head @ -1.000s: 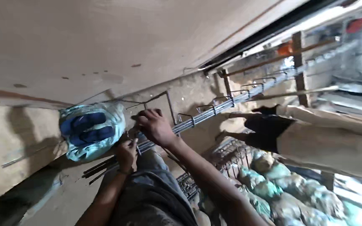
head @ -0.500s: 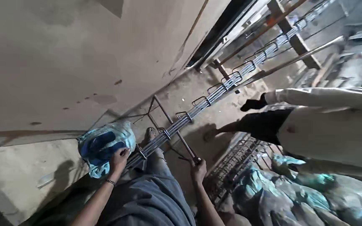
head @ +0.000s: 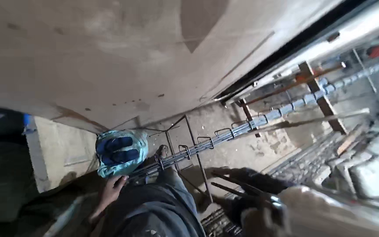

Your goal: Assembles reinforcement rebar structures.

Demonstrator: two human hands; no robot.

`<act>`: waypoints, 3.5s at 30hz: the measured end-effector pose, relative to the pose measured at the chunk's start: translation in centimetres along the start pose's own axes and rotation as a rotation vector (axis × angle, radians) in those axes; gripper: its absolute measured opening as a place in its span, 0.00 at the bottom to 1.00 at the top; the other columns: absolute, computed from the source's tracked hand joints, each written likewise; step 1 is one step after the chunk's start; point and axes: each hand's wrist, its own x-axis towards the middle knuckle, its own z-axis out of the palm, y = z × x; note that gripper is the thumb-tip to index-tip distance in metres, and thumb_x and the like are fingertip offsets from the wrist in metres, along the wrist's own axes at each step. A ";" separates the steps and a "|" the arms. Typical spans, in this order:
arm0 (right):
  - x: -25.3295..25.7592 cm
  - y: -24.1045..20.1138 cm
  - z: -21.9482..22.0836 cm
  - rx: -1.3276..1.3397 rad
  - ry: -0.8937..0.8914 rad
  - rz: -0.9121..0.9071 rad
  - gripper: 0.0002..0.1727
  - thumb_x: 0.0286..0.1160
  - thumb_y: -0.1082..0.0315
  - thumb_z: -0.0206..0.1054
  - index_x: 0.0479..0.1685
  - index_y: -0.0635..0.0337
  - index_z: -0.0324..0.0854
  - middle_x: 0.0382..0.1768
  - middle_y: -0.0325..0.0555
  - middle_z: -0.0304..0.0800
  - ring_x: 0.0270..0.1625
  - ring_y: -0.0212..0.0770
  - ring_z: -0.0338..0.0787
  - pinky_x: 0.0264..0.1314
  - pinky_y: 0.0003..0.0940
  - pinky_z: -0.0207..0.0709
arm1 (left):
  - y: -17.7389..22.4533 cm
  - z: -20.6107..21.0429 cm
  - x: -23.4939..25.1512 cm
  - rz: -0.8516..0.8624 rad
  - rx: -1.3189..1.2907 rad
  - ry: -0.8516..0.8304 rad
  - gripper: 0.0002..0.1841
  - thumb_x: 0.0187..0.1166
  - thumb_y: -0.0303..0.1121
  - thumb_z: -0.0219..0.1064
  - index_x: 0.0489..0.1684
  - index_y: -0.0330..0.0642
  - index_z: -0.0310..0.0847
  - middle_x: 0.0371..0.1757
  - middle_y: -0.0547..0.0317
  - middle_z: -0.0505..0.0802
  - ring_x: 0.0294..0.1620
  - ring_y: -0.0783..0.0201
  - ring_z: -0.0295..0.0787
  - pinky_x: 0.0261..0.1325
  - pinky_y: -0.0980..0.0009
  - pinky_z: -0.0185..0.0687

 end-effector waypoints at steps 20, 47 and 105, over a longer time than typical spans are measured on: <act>7.6 4.4 30.8 -0.976 -2.183 0.249 0.28 0.76 0.72 0.66 0.75 0.58 0.61 0.46 0.44 0.89 0.28 0.35 0.86 0.31 0.34 0.83 | -10.7 16.0 4.0 -0.708 -0.578 0.405 0.23 0.87 0.35 0.63 0.74 0.29 0.76 0.71 0.32 0.85 0.75 0.40 0.80 0.82 0.45 0.68; 7.5 5.4 37.0 -0.960 -2.321 -1.389 0.12 0.64 0.66 0.69 0.46 0.50 0.92 0.53 0.46 0.95 0.62 0.58 0.90 0.57 0.54 0.87 | -11.0 19.3 20.4 1.078 -0.089 0.100 0.21 0.87 0.40 0.60 0.75 0.46 0.82 0.74 0.49 0.88 0.79 0.48 0.80 0.86 0.53 0.65; -2.5 12.6 32.9 -1.225 -2.340 -0.081 0.21 0.80 0.60 0.68 0.65 0.62 0.76 0.42 0.44 0.89 0.38 0.36 0.88 0.46 0.36 0.84 | -10.4 23.3 18.3 1.269 -0.179 0.213 0.20 0.85 0.43 0.62 0.62 0.36 0.85 0.51 0.48 0.94 0.55 0.52 0.91 0.61 0.63 0.83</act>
